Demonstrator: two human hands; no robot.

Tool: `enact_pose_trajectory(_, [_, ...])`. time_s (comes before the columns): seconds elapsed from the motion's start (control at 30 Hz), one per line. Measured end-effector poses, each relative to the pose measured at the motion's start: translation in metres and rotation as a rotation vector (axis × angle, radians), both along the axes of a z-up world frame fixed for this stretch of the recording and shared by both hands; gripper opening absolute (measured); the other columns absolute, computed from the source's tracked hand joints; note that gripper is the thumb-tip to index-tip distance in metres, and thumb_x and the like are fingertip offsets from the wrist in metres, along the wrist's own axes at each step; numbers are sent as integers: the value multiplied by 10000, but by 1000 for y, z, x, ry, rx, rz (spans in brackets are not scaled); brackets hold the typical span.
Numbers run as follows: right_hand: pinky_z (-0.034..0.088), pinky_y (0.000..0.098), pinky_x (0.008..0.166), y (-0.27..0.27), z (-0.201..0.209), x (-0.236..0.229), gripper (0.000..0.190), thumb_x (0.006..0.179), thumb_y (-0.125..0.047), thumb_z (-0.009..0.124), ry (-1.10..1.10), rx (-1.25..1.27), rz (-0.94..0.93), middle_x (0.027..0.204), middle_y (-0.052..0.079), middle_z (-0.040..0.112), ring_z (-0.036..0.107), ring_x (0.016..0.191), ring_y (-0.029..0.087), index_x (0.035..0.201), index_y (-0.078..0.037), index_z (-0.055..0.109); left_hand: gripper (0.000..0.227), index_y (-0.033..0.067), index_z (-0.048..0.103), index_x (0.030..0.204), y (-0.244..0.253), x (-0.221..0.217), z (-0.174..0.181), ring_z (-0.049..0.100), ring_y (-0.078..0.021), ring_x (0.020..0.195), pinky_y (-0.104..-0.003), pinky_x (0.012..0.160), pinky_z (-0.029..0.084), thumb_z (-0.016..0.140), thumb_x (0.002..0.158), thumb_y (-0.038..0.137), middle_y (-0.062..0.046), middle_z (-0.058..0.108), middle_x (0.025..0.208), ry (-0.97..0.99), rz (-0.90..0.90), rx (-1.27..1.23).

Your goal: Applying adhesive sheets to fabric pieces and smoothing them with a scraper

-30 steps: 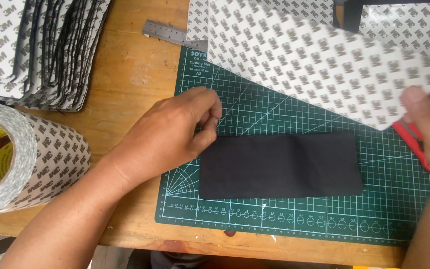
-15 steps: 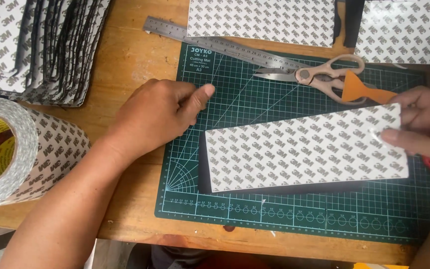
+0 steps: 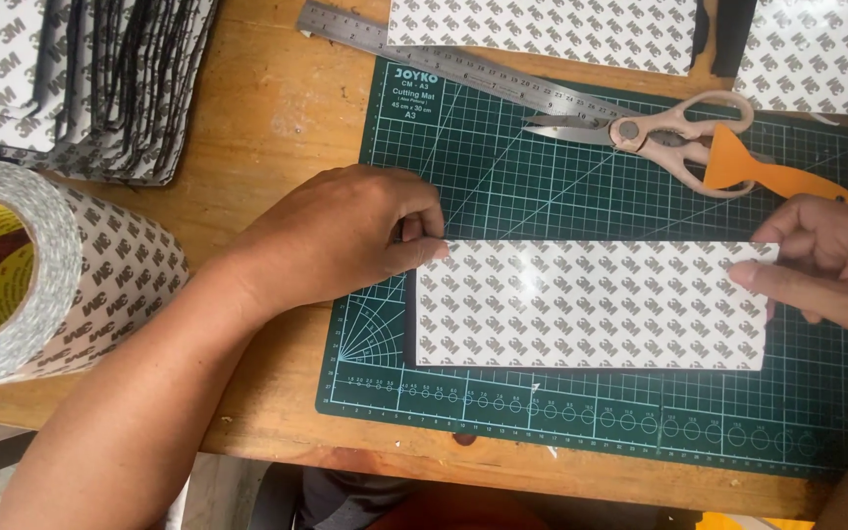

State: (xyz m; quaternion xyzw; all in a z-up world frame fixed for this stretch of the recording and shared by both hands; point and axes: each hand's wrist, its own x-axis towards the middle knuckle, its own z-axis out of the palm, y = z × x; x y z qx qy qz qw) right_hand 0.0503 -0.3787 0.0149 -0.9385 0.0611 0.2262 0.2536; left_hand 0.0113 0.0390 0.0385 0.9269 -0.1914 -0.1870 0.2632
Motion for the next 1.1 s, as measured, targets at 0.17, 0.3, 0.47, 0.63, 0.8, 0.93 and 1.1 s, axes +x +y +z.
enact_pose_trajectory(0.17, [482,354,619,7,10,-2,248,852,-212,846,11,-84,77,696,152,765,673,628,256,1020,-45,774,132,190,698,922,-2,-1,3,646,-171,853,-367,708,478,652,1002,285,38,712,941,6,23,-11])
enact_pose_trajectory(0.3, [485,306,723,23,22,-6,278,856,-297,822,38,-150,83,793,49,796,704,714,180,1081,-135,796,86,179,699,944,-2,0,0,641,-166,810,-358,670,487,680,989,251,22,697,907,-47,44,-54])
enact_pose_trajectory(0.47, [507,313,841,35,35,-6,402,855,-283,784,97,-131,77,935,32,749,705,875,165,1249,-219,729,67,176,695,970,-1,1,-1,652,-151,808,-348,689,505,670,980,237,28,692,936,-61,51,-39])
enact_pose_trajectory(0.63, [526,313,807,45,43,-8,434,866,-339,758,127,-188,106,923,5,759,707,849,153,1295,-286,714,55,186,689,932,0,-1,2,656,-122,769,-320,678,526,658,965,216,43,687,913,-49,56,-33])
enact_pose_trajectory(0.8, [538,291,789,43,41,-8,301,872,-302,790,142,-177,84,898,9,771,701,850,137,1169,-252,781,44,226,680,912,-2,-3,10,653,-120,781,-335,685,496,652,945,234,71,704,861,16,62,95])
enact_pose_trajectory(0.93, [530,284,794,41,38,-8,273,873,-333,787,145,-208,96,883,-5,789,702,855,128,1133,-252,793,79,221,681,914,-4,-3,10,658,-125,797,-347,703,499,629,965,252,72,713,873,25,59,121])
enact_pose_trajectory(1.1, [524,279,737,33,31,-7,224,852,-367,810,116,-230,174,845,-31,738,666,813,111,1048,-259,799,84,207,662,919,-2,-3,7,633,-152,754,-358,684,472,618,980,245,49,690,854,-13,40,79])
